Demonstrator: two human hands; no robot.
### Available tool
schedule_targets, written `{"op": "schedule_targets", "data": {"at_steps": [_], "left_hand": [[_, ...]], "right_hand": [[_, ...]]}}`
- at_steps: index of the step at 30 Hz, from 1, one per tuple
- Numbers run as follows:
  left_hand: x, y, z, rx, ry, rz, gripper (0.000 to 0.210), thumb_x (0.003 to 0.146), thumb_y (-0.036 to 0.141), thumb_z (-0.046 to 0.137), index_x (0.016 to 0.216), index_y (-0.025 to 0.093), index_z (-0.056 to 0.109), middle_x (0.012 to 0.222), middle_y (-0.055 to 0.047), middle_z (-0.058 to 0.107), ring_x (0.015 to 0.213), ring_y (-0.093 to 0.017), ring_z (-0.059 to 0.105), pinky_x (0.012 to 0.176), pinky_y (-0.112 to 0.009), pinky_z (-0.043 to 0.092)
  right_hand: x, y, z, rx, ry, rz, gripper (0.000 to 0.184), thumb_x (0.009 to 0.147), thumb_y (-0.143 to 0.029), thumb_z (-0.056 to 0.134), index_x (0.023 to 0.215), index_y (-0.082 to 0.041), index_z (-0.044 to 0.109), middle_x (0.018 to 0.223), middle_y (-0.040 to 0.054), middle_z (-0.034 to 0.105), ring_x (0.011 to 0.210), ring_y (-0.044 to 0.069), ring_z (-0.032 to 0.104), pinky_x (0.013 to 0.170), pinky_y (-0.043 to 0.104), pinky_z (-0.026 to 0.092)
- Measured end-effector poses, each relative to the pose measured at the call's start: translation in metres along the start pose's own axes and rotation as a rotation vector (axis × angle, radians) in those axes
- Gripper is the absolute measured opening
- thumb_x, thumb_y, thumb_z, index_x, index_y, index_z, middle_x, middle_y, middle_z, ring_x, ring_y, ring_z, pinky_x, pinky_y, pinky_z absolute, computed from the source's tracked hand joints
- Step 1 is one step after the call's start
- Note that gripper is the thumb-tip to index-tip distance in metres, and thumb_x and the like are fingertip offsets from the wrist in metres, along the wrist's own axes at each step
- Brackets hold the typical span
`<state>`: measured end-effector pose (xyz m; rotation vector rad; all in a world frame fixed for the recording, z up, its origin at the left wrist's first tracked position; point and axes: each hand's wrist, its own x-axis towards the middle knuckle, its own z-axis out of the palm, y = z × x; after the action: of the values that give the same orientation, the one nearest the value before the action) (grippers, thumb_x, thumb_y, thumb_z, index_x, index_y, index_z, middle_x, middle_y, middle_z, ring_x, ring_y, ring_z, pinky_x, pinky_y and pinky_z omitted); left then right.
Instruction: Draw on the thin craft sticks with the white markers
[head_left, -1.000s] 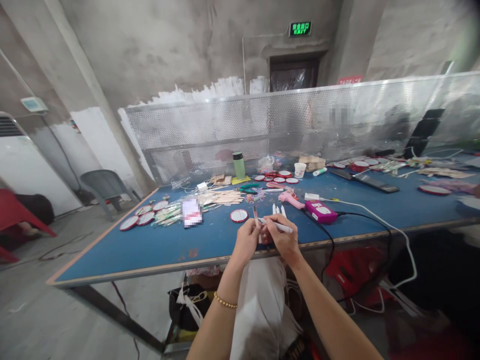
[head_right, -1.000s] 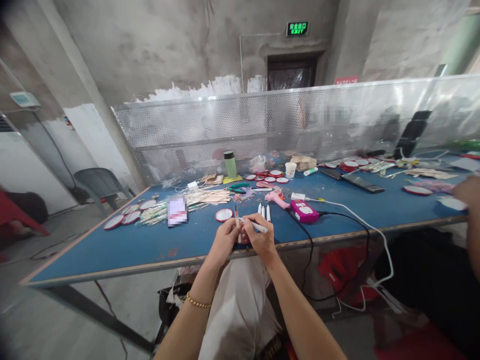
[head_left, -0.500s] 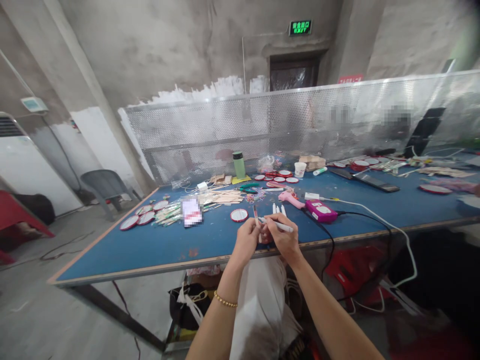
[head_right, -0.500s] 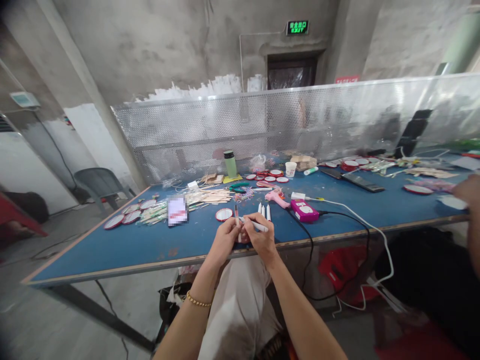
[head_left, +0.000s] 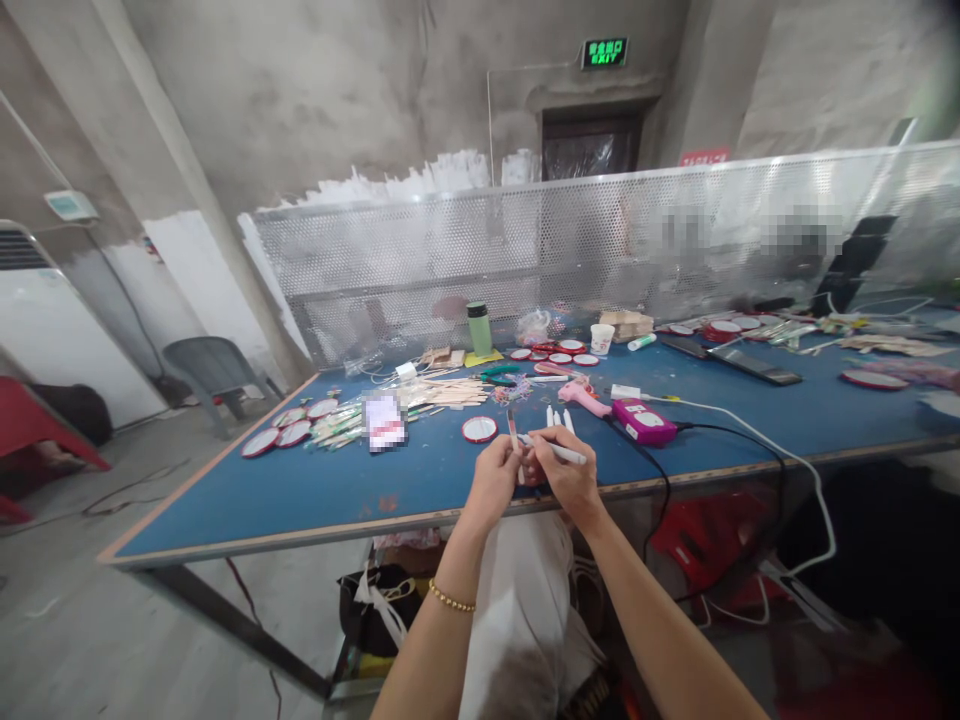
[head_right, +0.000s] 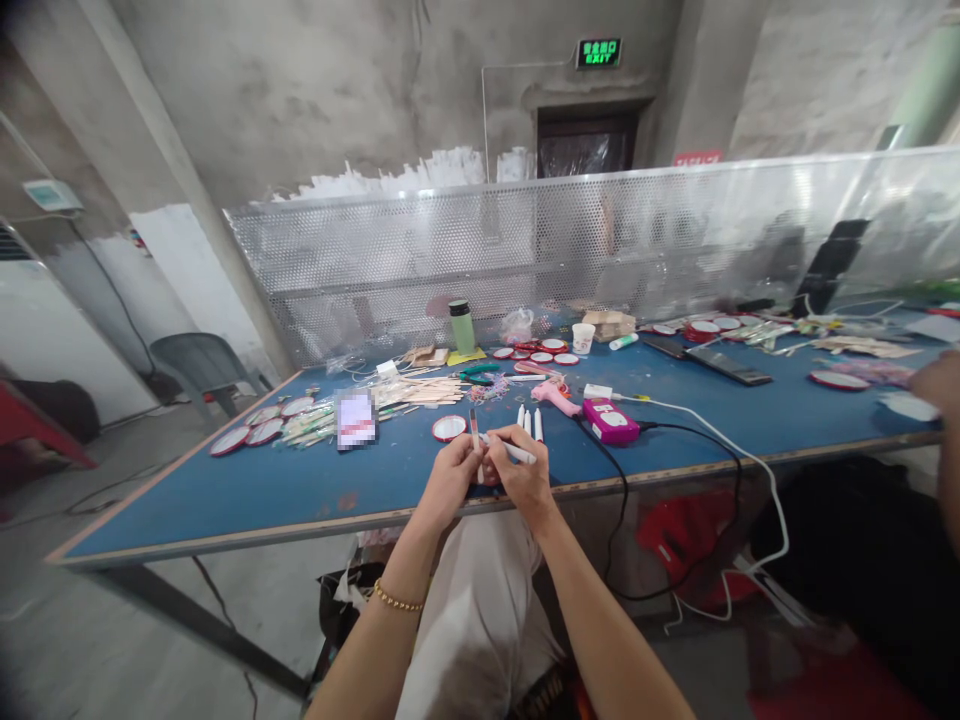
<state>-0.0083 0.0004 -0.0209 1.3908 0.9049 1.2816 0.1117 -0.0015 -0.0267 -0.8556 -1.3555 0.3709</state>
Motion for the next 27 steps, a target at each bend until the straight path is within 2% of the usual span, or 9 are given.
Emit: {"op": "schedule_targets", "data": {"at_steps": [8, 17, 27], "left_hand": [[0.002, -0.001, -0.001, 0.025, 0.0, -0.042, 0.036, 0.072, 0.051, 0.063, 0.07, 0.017, 0.051, 0.06, 0.003, 0.053, 0.054, -0.011, 0.05, 0.055, -0.026, 0.047], [0.004, -0.006, -0.005, 0.226, 0.005, 0.044, 0.034, 0.08, 0.049, 0.055, 0.067, 0.018, 0.049, 0.06, 0.003, 0.052, 0.056, -0.011, 0.046, 0.053, -0.022, 0.038], [0.005, -0.01, -0.006, 0.275, 0.029, 0.083, 0.033, 0.082, 0.047, 0.057, 0.068, 0.018, 0.052, 0.062, 0.002, 0.054, 0.06, -0.012, 0.048, 0.057, -0.022, 0.04]], "right_hand": [[-0.001, -0.001, -0.001, 0.019, 0.017, -0.022, 0.014, 0.083, -0.025, 0.057, 0.076, -0.02, 0.068, 0.06, -0.0001, 0.067, 0.052, 0.013, 0.063, 0.052, 0.023, 0.052], [-0.001, -0.003, 0.0, 0.089, -0.006, 0.016, 0.014, 0.083, -0.026, 0.057, 0.078, -0.019, 0.067, 0.057, -0.0011, 0.066, 0.045, 0.012, 0.06, 0.046, 0.022, 0.051], [-0.001, 0.0, 0.0, 0.104, -0.028, 0.067, 0.017, 0.084, -0.031, 0.058, 0.079, -0.018, 0.068, 0.057, -0.0005, 0.065, 0.045, 0.012, 0.06, 0.046, 0.022, 0.051]]}}
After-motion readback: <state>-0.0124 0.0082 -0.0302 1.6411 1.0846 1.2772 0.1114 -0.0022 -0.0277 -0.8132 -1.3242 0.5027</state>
